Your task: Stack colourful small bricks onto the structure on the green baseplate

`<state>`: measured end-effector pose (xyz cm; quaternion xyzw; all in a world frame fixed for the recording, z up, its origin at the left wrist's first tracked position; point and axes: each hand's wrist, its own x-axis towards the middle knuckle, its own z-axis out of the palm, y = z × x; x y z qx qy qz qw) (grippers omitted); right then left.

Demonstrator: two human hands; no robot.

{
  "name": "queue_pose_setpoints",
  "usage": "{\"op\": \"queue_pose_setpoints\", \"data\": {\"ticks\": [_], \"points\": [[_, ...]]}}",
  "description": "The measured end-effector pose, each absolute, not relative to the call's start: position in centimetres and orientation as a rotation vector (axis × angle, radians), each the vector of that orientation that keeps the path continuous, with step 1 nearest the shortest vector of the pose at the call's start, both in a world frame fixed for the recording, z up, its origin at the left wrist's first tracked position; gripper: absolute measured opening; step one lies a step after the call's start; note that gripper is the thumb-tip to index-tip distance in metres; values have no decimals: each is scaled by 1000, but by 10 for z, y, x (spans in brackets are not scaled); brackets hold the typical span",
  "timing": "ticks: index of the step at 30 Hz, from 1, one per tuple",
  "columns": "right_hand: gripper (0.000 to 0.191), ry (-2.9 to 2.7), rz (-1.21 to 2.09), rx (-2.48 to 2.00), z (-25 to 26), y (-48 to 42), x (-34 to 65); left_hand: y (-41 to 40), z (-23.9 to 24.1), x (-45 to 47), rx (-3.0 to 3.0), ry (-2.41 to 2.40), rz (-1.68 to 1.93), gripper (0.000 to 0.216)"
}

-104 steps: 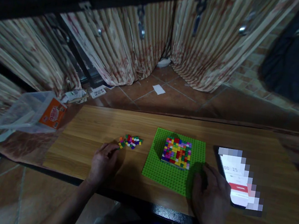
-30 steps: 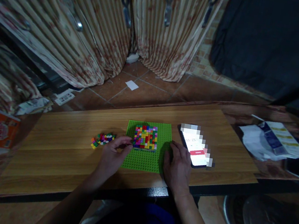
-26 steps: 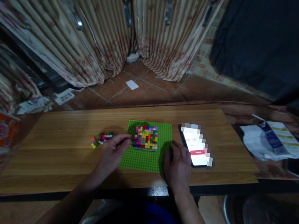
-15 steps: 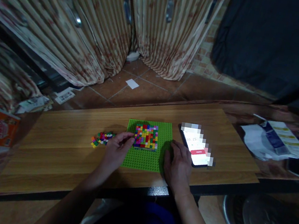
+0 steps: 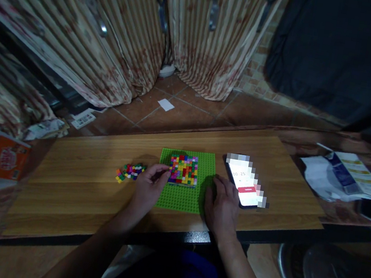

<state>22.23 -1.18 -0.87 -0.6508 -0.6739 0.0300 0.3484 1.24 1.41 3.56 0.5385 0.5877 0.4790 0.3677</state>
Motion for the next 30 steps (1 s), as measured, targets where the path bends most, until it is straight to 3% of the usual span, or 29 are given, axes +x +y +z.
{"op": "queue_pose_setpoints", "data": {"ticks": [9,18,30], "points": [[34,-1759,47,-1666,-14,-10,224,13,35,12,1356,1492,1219,16],[32,-1758,35,-1666,-14,-10,225,19,34,21,1272,1517,1184,39],[33,-1762,76,-1683,-10,-11,225,23,16,27,1107,1422,1241,44]]}}
